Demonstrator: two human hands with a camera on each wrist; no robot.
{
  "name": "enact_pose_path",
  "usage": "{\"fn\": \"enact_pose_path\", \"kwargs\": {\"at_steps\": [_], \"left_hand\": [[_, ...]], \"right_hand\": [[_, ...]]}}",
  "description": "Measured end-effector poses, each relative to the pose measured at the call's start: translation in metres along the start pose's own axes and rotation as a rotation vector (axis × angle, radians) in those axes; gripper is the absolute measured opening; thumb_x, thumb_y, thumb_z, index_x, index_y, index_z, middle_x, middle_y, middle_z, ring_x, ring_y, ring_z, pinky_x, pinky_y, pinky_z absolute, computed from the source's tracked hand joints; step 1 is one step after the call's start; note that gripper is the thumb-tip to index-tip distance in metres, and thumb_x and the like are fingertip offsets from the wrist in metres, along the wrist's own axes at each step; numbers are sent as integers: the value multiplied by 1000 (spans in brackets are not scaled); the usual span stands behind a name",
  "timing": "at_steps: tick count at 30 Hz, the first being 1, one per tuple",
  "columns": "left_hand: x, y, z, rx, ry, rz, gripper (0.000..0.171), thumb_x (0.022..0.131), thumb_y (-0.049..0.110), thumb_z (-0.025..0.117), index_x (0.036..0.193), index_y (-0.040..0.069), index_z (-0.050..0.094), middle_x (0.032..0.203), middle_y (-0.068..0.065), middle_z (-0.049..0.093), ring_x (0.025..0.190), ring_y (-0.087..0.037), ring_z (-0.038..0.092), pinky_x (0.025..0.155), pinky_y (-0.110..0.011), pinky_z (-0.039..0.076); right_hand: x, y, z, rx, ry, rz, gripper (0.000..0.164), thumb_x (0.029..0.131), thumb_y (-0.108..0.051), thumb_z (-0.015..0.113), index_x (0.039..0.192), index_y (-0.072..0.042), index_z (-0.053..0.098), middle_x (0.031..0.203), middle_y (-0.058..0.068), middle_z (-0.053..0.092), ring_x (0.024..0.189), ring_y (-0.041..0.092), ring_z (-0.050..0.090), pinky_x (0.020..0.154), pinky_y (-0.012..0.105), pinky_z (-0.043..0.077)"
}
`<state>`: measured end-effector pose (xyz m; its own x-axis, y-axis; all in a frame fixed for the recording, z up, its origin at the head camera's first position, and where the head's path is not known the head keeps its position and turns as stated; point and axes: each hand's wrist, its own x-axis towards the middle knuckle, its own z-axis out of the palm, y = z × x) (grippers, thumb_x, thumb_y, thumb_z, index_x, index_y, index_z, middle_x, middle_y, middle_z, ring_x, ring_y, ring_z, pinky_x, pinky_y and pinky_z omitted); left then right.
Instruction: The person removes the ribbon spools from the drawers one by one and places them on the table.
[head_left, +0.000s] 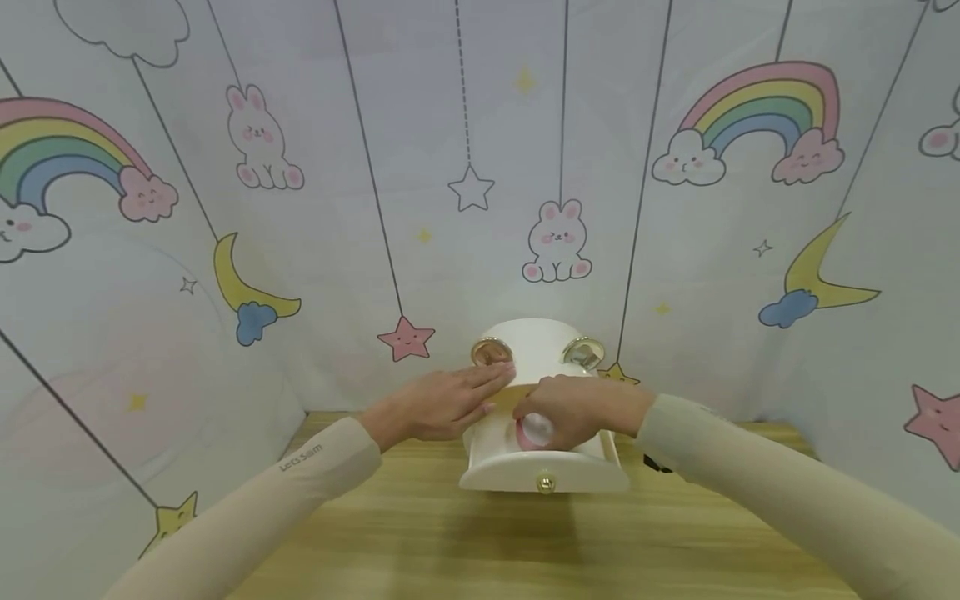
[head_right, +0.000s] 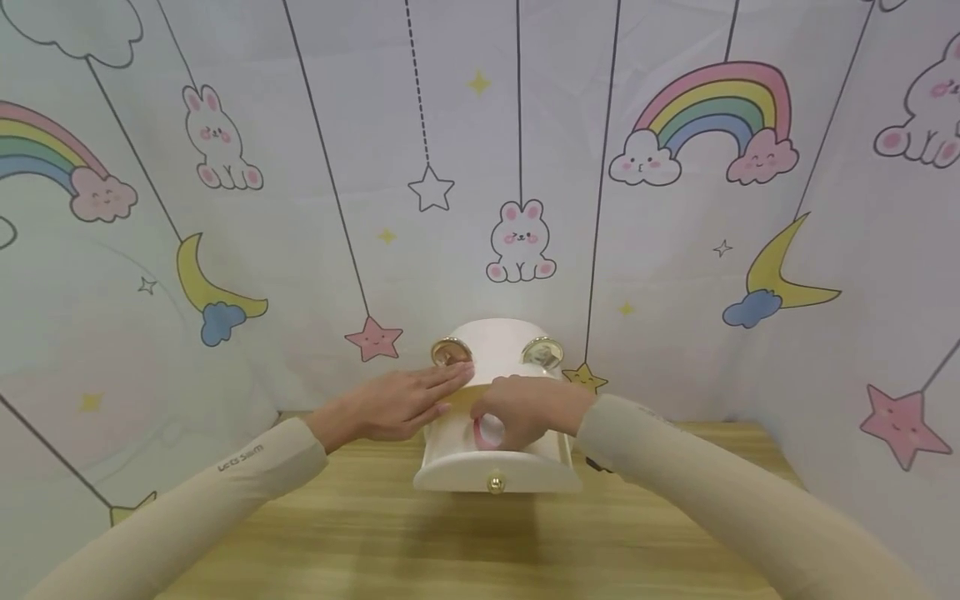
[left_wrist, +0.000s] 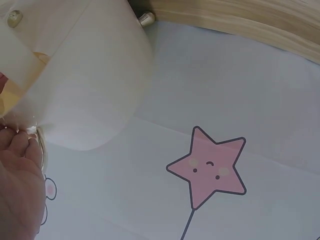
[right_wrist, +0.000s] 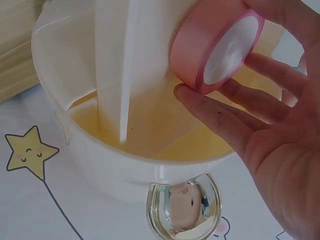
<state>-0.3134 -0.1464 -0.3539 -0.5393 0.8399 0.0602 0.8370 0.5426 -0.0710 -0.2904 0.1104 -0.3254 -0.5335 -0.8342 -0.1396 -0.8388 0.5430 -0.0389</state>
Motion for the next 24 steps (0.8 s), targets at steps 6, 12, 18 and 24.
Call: {"fn": "enact_pose_path", "kwargs": {"at_steps": [6,12,18,24], "left_hand": [[1,0,0,-6,3,1,61,115,38,33,169,15,21,177,-2,23,163,-22,28,128,-43,37],[0,0,1,-7,9,7,61,115,38,33,169,14,21,177,-3,24,162,-23,30,127,-44,38],[0,-1,2,-12,13,10,61,115,38,33,169,14,20,177,-3,24,162,-24,31,127,-44,38],[0,0,0,-25,-3,-1,61,115,39,33,170,16,19,177,-2,22,162,-23,29,128,-44,37]], "right_hand": [[-7,-2,-2,9,30,-11,40,92,-28,78,127,-10,73,120,0,79,104,19,75,96,36,61],[-15,-1,-6,2,62,-36,42,91,-29,79,127,-9,73,119,4,79,102,20,76,92,35,62],[-25,1,-9,2,113,-54,45,91,-31,79,128,-6,73,118,5,79,102,19,76,90,35,62],[-37,2,-10,19,168,-84,42,90,-29,80,126,-7,73,114,4,79,94,14,75,83,29,61]]}}
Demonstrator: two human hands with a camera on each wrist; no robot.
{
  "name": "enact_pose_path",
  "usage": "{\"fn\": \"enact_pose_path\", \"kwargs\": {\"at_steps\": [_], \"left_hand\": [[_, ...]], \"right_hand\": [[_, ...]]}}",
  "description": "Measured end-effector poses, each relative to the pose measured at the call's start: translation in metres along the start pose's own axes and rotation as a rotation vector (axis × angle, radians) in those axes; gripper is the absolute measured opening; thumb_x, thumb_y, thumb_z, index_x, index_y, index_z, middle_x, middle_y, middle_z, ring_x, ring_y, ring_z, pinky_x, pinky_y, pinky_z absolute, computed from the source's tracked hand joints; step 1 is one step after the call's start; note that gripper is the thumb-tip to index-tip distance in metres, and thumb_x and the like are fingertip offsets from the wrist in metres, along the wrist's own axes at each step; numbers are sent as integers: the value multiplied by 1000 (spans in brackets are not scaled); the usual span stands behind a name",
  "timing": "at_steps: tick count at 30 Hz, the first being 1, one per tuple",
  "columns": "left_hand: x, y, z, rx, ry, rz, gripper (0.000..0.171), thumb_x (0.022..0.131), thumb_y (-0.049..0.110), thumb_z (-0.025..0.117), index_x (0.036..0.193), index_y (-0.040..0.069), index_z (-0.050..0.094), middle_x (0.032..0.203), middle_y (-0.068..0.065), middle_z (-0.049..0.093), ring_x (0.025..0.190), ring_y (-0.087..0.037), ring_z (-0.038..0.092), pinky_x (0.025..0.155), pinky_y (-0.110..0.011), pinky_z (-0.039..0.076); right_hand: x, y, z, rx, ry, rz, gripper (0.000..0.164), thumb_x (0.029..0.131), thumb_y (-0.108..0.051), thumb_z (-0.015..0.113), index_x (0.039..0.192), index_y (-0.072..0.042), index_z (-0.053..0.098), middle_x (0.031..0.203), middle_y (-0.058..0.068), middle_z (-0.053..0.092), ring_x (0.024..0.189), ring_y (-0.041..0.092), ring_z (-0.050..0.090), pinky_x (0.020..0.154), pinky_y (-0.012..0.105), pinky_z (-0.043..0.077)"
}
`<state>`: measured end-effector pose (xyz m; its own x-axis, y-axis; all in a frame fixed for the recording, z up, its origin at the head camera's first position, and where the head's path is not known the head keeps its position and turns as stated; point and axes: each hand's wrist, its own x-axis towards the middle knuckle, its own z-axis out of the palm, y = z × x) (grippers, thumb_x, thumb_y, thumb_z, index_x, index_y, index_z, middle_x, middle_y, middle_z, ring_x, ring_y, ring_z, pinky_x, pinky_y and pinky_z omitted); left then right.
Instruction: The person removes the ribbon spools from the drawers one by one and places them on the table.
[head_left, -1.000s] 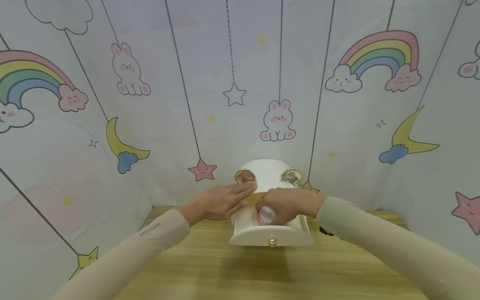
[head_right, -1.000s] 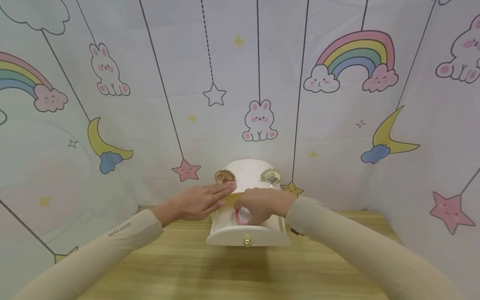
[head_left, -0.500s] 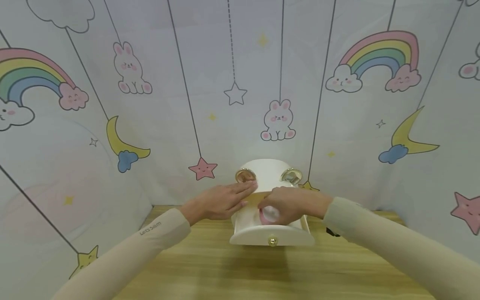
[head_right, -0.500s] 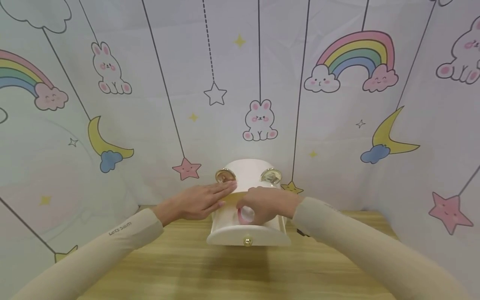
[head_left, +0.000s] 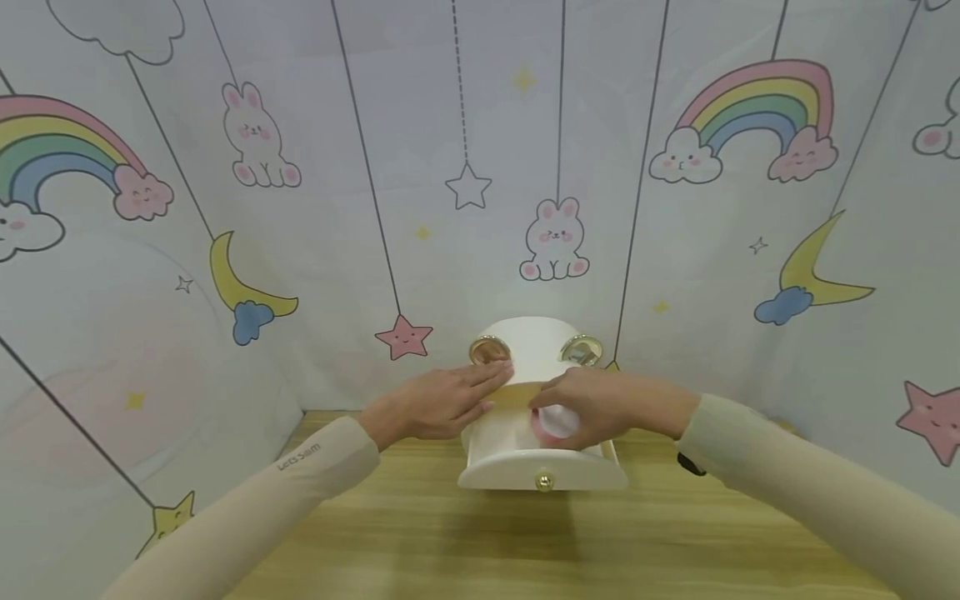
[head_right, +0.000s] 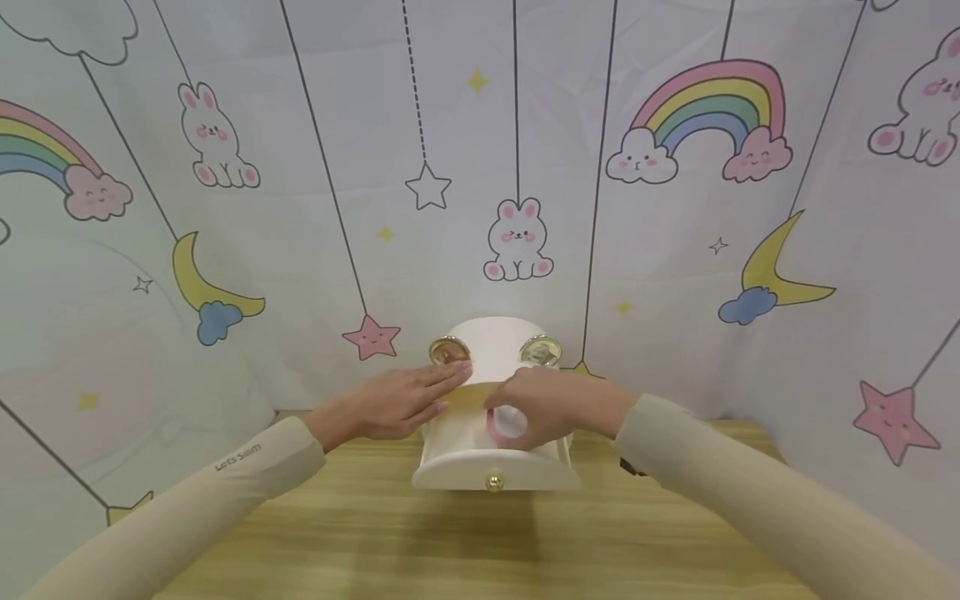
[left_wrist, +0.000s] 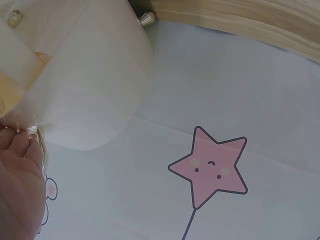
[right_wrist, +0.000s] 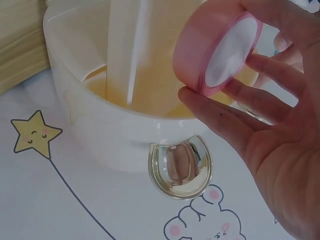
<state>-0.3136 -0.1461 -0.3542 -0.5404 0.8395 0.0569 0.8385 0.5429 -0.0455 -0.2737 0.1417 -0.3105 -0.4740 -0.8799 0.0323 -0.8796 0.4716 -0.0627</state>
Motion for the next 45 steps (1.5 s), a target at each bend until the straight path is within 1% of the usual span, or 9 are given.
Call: {"fn": "enact_pose_path", "kwargs": {"at_steps": [7,16,22,28,29,31,36,41,45], "left_hand": [[1,2,-1,8,-17,9,62,115,39,32,170,15,17,178,-2,20,163,-23,29,128,-44,37],[-2,-1,0,16,4,15,61,115,38,34,170,15,19,177,-1,21,163,-22,29,128,-44,37],[-1,-1,1,21,-13,16,62,115,39,32,170,15,17,178,-1,20,162,-23,30,127,-44,37],[-2,-2,2,27,-1,26,61,115,37,32,170,14,18,177,-2,20,161,-25,33,126,-44,39],[-2,-3,2,29,0,26,61,115,37,33,170,14,18,177,-2,21,161,-25,33,126,-44,39],[-3,-3,2,36,5,28,61,115,37,33,170,14,18,177,-2,21,161,-24,33,126,-44,39],[-3,-3,0,48,13,33,61,115,38,32,170,15,18,177,-1,21,159,-24,36,125,-44,41],[-3,-3,0,48,16,31,61,115,38,33,170,14,19,177,-2,22,159,-25,37,124,-44,41],[-3,-4,3,49,15,30,61,115,38,32,170,14,18,177,-2,22,159,-25,38,124,-44,42]], "right_hand": [[-15,-1,-7,31,20,39,45,85,-28,84,126,-10,73,113,0,79,89,8,70,77,22,56],[-33,-2,-20,32,45,84,43,83,-22,87,124,-14,74,108,-3,77,91,9,67,78,24,57],[-53,0,-24,45,99,107,48,81,-18,87,127,-13,73,116,-2,76,98,12,70,81,29,59],[-71,6,-24,25,130,133,54,80,-22,89,130,-10,72,126,2,75,108,18,72,85,34,61],[-74,7,-24,22,136,140,54,81,-24,89,130,-10,72,127,3,75,108,18,72,85,33,61],[-79,10,-23,43,144,159,53,81,-23,89,130,-9,72,126,5,75,100,16,71,78,29,60],[-92,17,-19,101,146,229,49,81,-19,88,127,-11,73,115,-2,75,77,5,58,61,18,49],[-102,29,-4,51,171,238,42,80,-18,87,120,-15,75,105,-8,75,78,2,59,63,17,48],[-109,38,9,34,178,234,36,82,-22,86,116,-17,75,100,-11,74,79,1,59,64,18,47]]}}
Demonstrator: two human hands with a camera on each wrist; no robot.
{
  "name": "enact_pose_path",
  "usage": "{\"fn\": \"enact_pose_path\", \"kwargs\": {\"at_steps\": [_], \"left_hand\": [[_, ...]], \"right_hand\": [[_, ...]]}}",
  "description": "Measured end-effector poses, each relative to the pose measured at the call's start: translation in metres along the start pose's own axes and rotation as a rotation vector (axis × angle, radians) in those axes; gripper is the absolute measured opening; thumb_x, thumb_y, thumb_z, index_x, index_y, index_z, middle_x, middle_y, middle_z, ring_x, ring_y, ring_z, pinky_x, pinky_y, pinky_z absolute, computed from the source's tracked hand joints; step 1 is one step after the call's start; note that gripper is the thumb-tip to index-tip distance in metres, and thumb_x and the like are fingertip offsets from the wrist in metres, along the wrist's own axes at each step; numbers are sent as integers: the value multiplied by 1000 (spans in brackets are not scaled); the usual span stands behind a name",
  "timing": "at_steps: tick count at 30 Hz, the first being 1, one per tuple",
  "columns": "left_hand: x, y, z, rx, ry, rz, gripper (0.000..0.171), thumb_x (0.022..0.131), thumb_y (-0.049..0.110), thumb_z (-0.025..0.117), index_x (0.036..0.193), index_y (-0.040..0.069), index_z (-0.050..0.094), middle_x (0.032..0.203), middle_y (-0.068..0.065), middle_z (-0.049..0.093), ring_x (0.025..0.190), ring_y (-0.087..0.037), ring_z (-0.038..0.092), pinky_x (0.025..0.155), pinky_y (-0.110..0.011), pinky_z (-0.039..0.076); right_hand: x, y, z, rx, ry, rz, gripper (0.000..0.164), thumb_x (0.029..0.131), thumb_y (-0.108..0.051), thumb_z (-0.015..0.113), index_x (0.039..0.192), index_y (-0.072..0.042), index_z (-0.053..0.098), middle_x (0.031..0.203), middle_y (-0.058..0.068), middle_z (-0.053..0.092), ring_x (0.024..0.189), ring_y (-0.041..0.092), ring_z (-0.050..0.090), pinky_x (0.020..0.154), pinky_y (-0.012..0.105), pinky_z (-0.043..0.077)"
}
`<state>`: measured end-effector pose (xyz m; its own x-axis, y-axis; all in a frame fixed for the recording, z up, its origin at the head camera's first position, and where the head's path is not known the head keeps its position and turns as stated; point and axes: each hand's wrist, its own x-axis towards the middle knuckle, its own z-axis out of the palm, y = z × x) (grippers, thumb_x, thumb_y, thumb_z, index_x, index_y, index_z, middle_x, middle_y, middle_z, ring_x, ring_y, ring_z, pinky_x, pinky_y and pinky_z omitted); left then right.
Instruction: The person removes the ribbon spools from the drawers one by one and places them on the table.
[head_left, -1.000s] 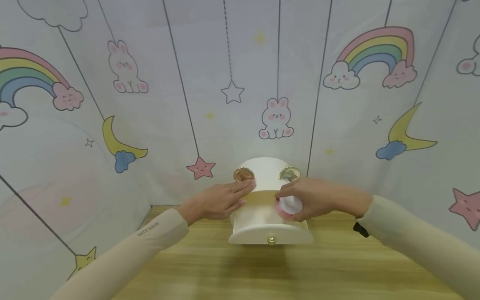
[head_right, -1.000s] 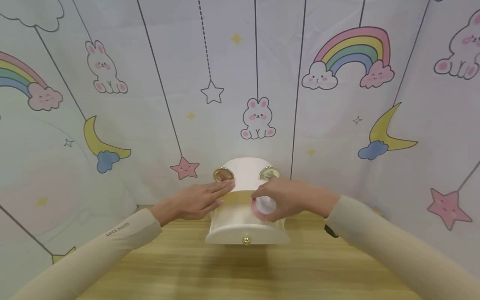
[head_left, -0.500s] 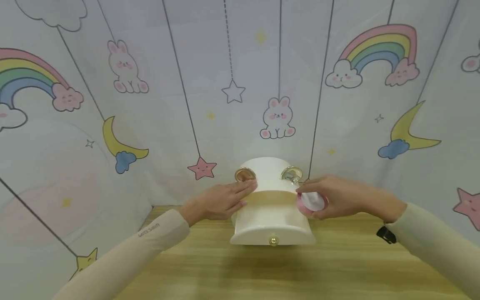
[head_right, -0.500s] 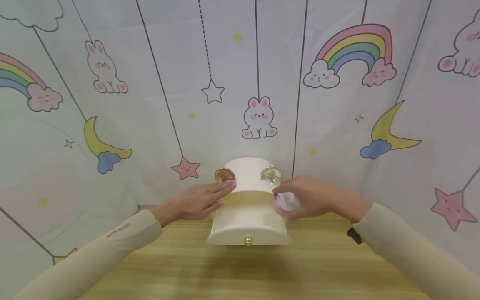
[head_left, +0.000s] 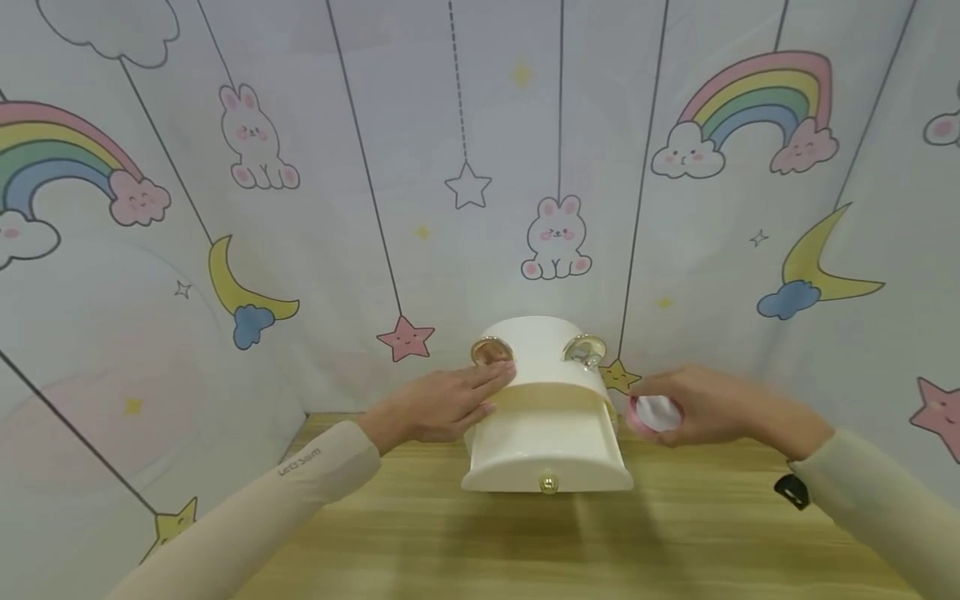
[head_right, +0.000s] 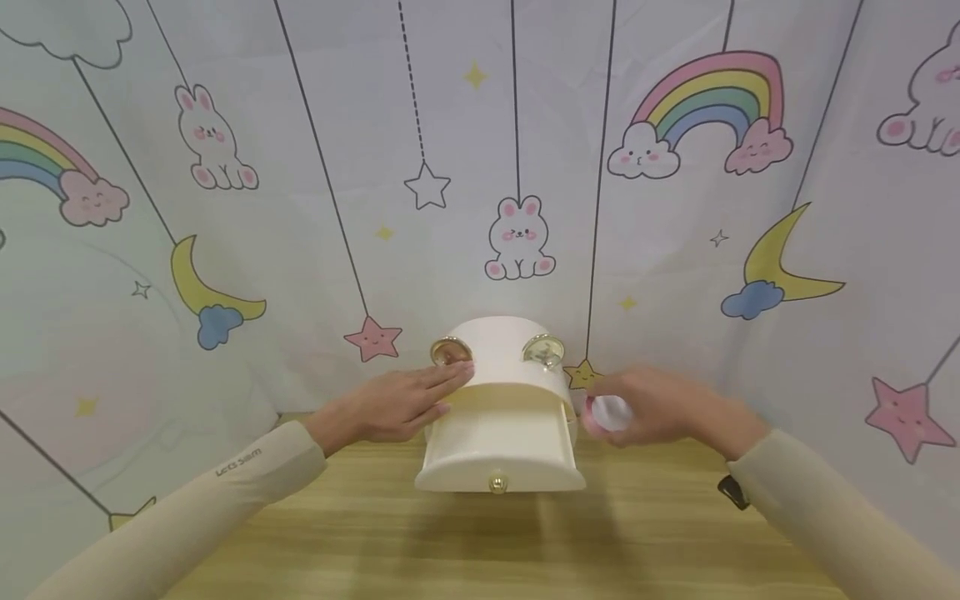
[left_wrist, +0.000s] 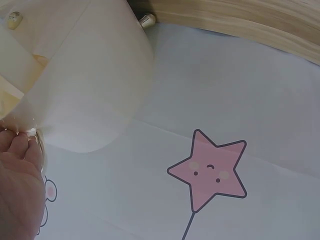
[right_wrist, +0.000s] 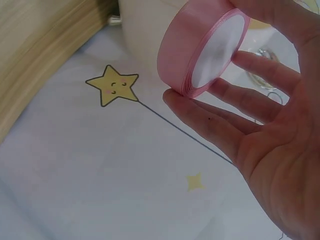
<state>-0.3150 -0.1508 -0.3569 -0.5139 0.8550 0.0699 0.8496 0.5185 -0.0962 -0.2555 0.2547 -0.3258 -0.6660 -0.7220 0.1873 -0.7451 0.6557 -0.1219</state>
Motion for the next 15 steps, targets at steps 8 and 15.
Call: {"fn": "enact_pose_path", "kwargs": {"at_steps": [8,15], "left_hand": [[0,2,1,-1,8,8,62,115,37,33,170,13,18,178,-3,21,160,-24,34,124,-44,42],[-1,3,-1,6,-4,-1,63,114,38,34,170,13,18,178,-2,20,159,-25,36,123,-44,43]], "right_hand": [[-9,19,22,13,-33,84,39,83,-28,87,118,-18,74,107,-7,76,82,3,61,66,19,48],[-8,36,49,26,-72,119,42,82,-29,87,118,-13,75,110,-2,78,89,9,66,70,23,52]]}}
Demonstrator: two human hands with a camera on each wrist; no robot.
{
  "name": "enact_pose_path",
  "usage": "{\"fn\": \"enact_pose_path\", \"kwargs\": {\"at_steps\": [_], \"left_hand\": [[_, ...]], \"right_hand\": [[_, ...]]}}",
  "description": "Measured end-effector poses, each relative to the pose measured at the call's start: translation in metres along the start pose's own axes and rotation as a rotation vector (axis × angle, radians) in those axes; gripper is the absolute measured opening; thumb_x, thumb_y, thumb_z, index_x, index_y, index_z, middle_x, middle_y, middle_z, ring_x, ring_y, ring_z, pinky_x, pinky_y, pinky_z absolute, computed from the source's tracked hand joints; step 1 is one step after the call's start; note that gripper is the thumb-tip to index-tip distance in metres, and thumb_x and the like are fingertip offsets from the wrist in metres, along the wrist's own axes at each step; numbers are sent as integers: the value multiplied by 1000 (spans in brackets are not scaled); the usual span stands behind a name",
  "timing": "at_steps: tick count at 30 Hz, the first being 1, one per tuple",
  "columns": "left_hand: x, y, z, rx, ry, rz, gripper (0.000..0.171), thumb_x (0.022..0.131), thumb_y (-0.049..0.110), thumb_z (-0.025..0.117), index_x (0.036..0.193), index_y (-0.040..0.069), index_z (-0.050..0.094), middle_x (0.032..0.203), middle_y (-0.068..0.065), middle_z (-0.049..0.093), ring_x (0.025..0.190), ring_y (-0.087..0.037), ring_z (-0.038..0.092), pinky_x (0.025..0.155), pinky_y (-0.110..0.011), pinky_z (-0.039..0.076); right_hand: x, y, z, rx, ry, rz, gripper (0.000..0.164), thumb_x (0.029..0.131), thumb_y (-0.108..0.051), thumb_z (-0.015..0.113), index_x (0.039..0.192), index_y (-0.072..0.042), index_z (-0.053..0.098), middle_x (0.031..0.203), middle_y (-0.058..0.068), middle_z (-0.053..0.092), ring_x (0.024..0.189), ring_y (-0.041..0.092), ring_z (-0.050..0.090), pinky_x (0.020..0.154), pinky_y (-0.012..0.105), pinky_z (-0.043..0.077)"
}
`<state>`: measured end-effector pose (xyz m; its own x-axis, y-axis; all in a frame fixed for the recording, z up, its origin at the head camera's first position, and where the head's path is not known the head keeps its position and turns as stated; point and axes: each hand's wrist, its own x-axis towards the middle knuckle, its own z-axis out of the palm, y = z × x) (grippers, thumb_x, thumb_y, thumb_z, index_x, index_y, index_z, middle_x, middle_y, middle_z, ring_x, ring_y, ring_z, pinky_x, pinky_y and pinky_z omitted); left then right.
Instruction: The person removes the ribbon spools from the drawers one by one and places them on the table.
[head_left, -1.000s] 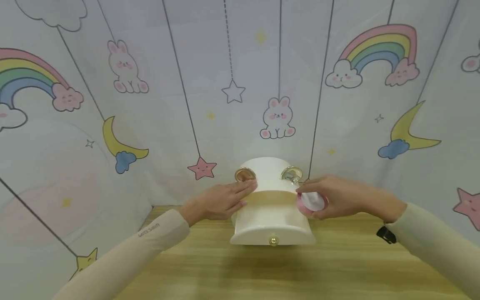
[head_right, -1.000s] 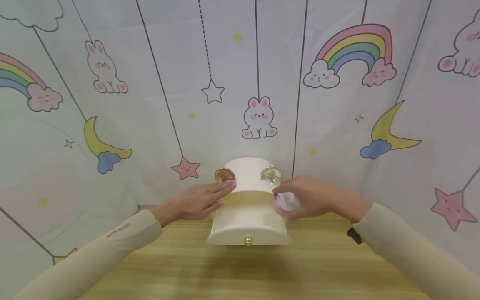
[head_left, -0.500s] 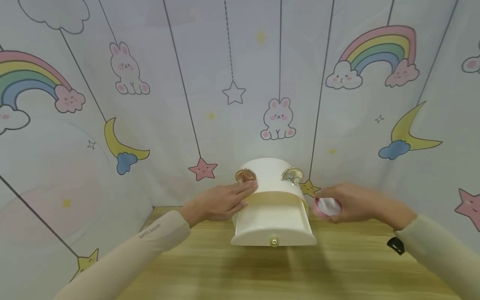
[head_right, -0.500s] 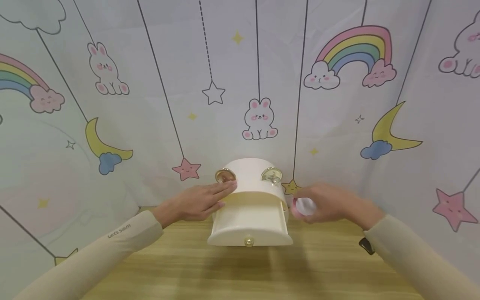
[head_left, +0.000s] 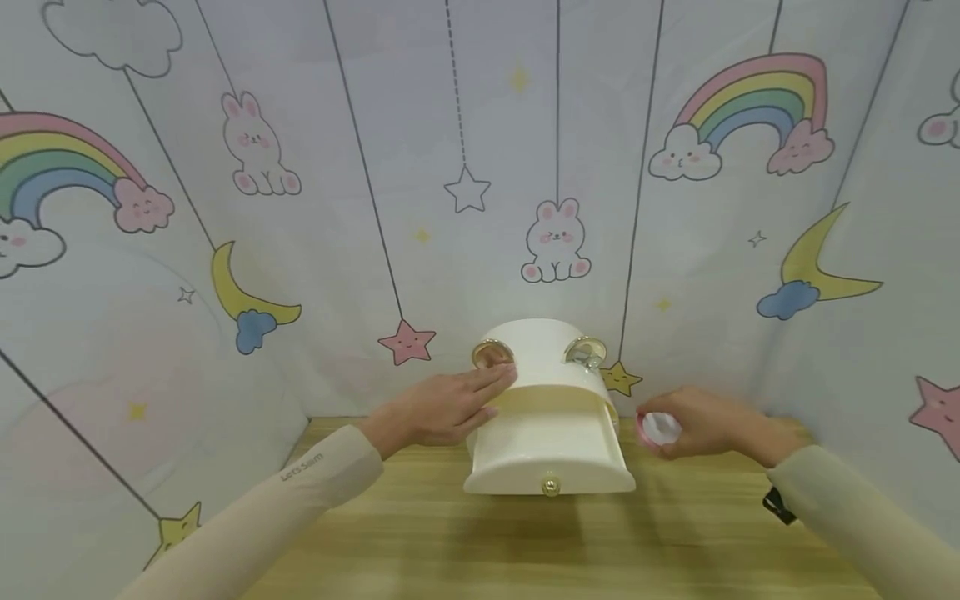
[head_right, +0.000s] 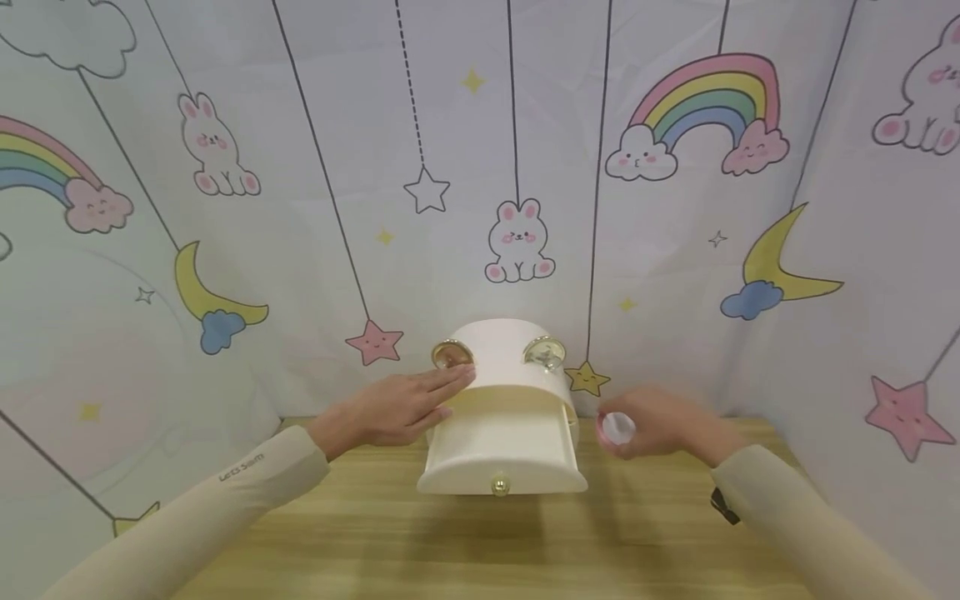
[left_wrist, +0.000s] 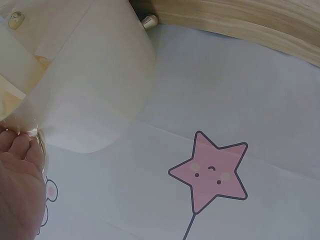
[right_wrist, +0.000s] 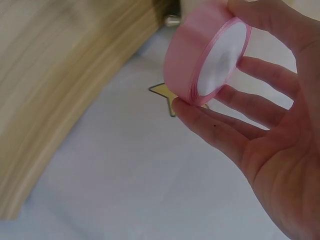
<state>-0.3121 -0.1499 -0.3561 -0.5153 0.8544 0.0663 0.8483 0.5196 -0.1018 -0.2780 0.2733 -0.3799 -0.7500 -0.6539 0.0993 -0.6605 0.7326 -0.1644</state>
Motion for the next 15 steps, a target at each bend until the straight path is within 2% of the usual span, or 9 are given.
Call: {"fn": "enact_pose_path", "kwargs": {"at_steps": [6,15], "left_hand": [[0,-1,0,6,9,4,63,114,39,35,170,14,18,177,-2,22,159,-25,37,122,-44,44],[0,0,2,19,3,6,64,115,39,34,170,14,16,178,-2,20,159,-25,37,121,-44,46]], "right_hand": [[8,12,21,51,-31,37,36,85,-29,85,115,-11,75,105,-4,77,88,9,67,71,25,53],[23,26,54,47,-82,88,31,79,-27,87,104,-14,74,96,-5,74,84,11,63,72,31,52]]}}
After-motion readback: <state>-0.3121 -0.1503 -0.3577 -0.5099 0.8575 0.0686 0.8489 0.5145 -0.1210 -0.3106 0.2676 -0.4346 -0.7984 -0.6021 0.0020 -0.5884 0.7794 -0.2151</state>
